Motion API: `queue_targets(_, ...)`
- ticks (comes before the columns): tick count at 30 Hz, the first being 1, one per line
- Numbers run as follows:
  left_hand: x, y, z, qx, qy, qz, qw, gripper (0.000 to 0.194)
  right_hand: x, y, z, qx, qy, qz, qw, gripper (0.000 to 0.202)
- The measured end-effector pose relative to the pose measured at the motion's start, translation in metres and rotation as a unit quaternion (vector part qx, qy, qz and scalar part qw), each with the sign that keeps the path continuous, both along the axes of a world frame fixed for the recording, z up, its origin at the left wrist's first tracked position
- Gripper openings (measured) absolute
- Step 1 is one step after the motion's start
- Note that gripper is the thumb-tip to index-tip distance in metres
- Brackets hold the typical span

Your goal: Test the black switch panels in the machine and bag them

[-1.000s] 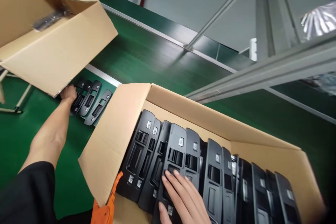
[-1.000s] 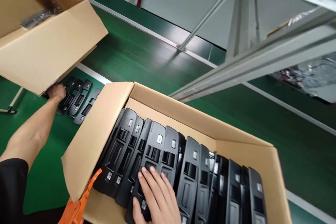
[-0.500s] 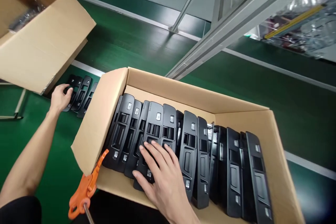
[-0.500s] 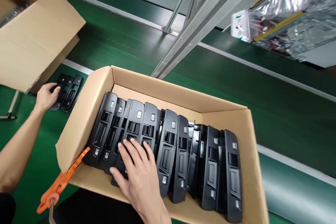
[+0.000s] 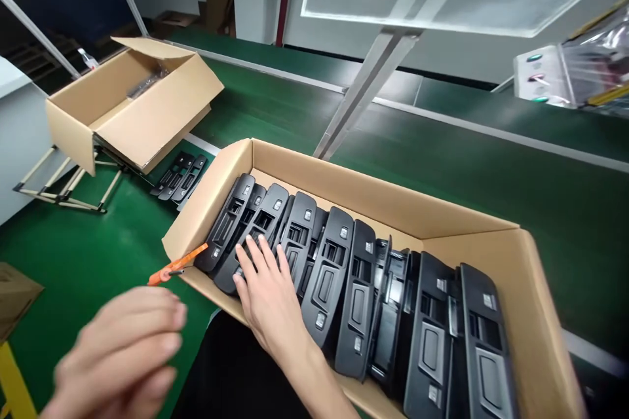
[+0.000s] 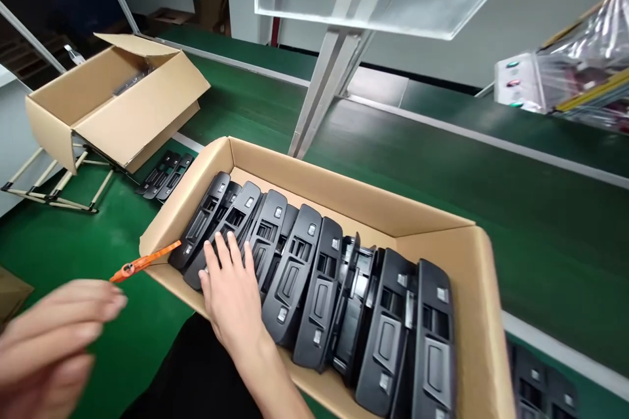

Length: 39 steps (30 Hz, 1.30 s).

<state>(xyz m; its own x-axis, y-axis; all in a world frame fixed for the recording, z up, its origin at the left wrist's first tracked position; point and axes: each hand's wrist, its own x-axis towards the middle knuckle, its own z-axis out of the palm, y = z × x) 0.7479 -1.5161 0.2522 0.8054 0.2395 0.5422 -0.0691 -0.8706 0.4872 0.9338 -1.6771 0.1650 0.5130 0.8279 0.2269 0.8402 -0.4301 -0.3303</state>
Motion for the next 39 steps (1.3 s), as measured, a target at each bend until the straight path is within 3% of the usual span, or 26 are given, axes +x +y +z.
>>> queue_targets(1, 0.014, -0.016, -0.009, 0.047, -0.055, -0.076, 0.994, 0.068, 0.001, -0.006, 0.000, 0.007, -0.008, -0.007, 1.000, 0.046)
queue_targets(2, 0.031, -0.029, -0.019, 0.066, -0.044, -0.118, 0.990, 0.063, 0.003, -0.012, 0.000, 0.015, -0.017, -0.026, 0.999, 0.047)
queue_targets(4, 0.068, -0.046, -0.040, 0.065, -0.030, -0.077, 0.994, 0.046, 0.008, -0.026, -0.002, 0.030, -0.036, -0.080, 0.996, 0.049)
queue_targets(6, 0.096, -0.051, -0.060, 0.074, 0.021, 0.007, 0.997, 0.036, 0.013, -0.036, -0.005, 0.037, -0.047, -0.127, 0.990, 0.055)
queue_targets(8, 0.113, -0.047, -0.077, 0.092, 0.090, 0.071, 0.989, 0.038, 0.015, -0.039, -0.007, 0.032, -0.049, -0.157, 0.986, 0.060)
queue_targets(11, 0.122, -0.038, -0.093, 0.116, 0.174, 0.103, 0.972, 0.039, 0.013, -0.034, -0.009, 0.020, -0.041, -0.187, 0.981, 0.064)
queue_targets(16, 0.130, -0.035, -0.096, 0.139, 0.216, 0.113, 0.960, 0.037, 0.010, -0.027, -0.009, 0.039, -0.043, -0.220, 0.974, 0.055)
queue_targets(21, 0.137, -0.035, -0.095, 0.145, 0.216, 0.123, 0.958, 0.032, 0.012, -0.026, -0.009, 0.047, -0.051, -0.241, 0.968, 0.052)
queue_targets(26, 0.144, -0.032, -0.095, 0.151, 0.190, 0.102, 0.965, 0.039, 0.014, -0.023, -0.011, 0.051, -0.045, -0.238, 0.969, 0.049)
queue_targets(29, 0.150, -0.035, -0.096, 0.167, 0.166, 0.075, 0.969, 0.037, 0.016, -0.025, -0.016, 0.083, -0.035, -0.243, 0.966, 0.048)
queue_targets(32, 0.156, -0.040, -0.100, 0.175, 0.167, 0.065, 0.968, 0.032, 0.018, -0.028, -0.019, 0.164, 0.007, -0.246, 0.955, 0.048)
queue_targets(35, 0.158, -0.041, -0.103, 0.161, 0.174, 0.065, 0.969, 0.033, 0.022, -0.038, -0.011, 0.285, 0.144, -0.257, 0.912, 0.050)
queue_targets(39, 0.157, -0.040, -0.100, 0.110, 0.151, 0.054, 0.981, 0.033, 0.028, -0.067, 0.012, 0.404, 0.344, -0.232, 0.815, 0.056)
